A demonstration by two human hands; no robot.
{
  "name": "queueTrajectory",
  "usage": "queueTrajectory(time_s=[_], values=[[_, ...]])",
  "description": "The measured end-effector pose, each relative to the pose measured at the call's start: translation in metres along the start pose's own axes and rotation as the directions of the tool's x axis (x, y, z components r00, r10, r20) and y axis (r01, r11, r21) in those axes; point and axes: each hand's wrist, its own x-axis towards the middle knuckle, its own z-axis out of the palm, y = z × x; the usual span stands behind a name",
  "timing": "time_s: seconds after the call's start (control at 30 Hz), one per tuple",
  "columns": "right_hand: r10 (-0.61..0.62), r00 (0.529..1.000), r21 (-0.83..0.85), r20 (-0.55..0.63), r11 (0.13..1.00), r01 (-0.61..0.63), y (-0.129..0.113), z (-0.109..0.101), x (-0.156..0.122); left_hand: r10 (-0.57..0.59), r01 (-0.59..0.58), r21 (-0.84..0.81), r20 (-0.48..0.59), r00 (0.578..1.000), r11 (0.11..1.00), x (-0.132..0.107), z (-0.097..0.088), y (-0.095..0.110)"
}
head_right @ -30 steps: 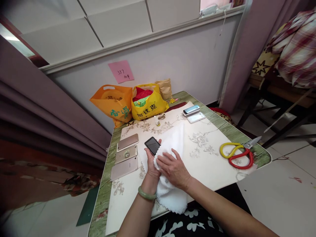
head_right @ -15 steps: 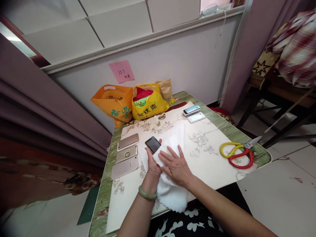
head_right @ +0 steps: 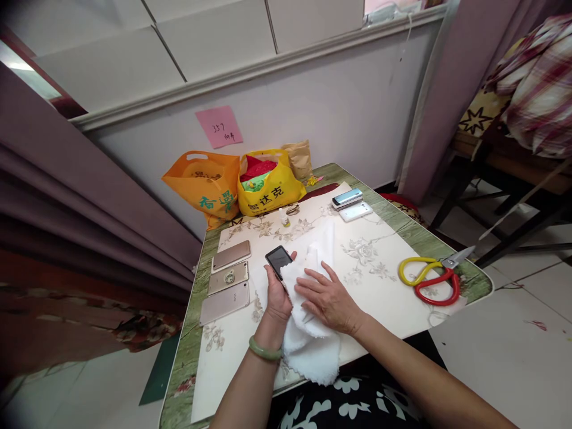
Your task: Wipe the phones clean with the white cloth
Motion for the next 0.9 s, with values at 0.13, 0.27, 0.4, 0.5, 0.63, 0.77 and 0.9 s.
queueTrajectory(time_s=[0.13,0.27,0.4,0.5,0.63,0.77,0.9], values=[[-0.002,0.997,-0.041,0.075,0.999,0.005,0.004,0.008,0.015,-0.021,0.02,0.034,0.008,1.0,0.999,-0.006,0.003,0.002],[0.058,0.993,-0.069,0.106,0.996,-0.051,0.01,0.017,0.04,-0.073,0.073,0.004,0.023,0.997,0.997,-0.007,0.005,0.003],[0.189,0.979,-0.111,0.08,0.977,-0.18,0.01,0.021,0.059,-0.076,0.078,-0.039,0.059,0.995,0.996,-0.005,0.005,0.003],[0.183,0.981,-0.119,0.062,0.977,-0.175,0.002,0.018,0.053,-0.076,0.078,-0.027,0.05,0.996,0.997,-0.007,0.002,0.003],[0.052,0.996,-0.064,0.074,0.997,-0.048,-0.012,0.008,0.022,0.009,-0.008,0.014,-0.019,1.0,1.0,-0.008,0.0,0.003],[0.008,0.999,-0.026,0.048,1.0,-0.007,-0.017,0.003,0.008,-0.008,0.009,-0.023,0.008,1.0,1.0,-0.002,0.0,0.003],[0.054,0.998,-0.043,0.028,0.998,-0.053,-0.006,0.01,0.039,0.002,-0.004,-0.033,-0.044,0.999,0.999,0.002,-0.005,0.001]])
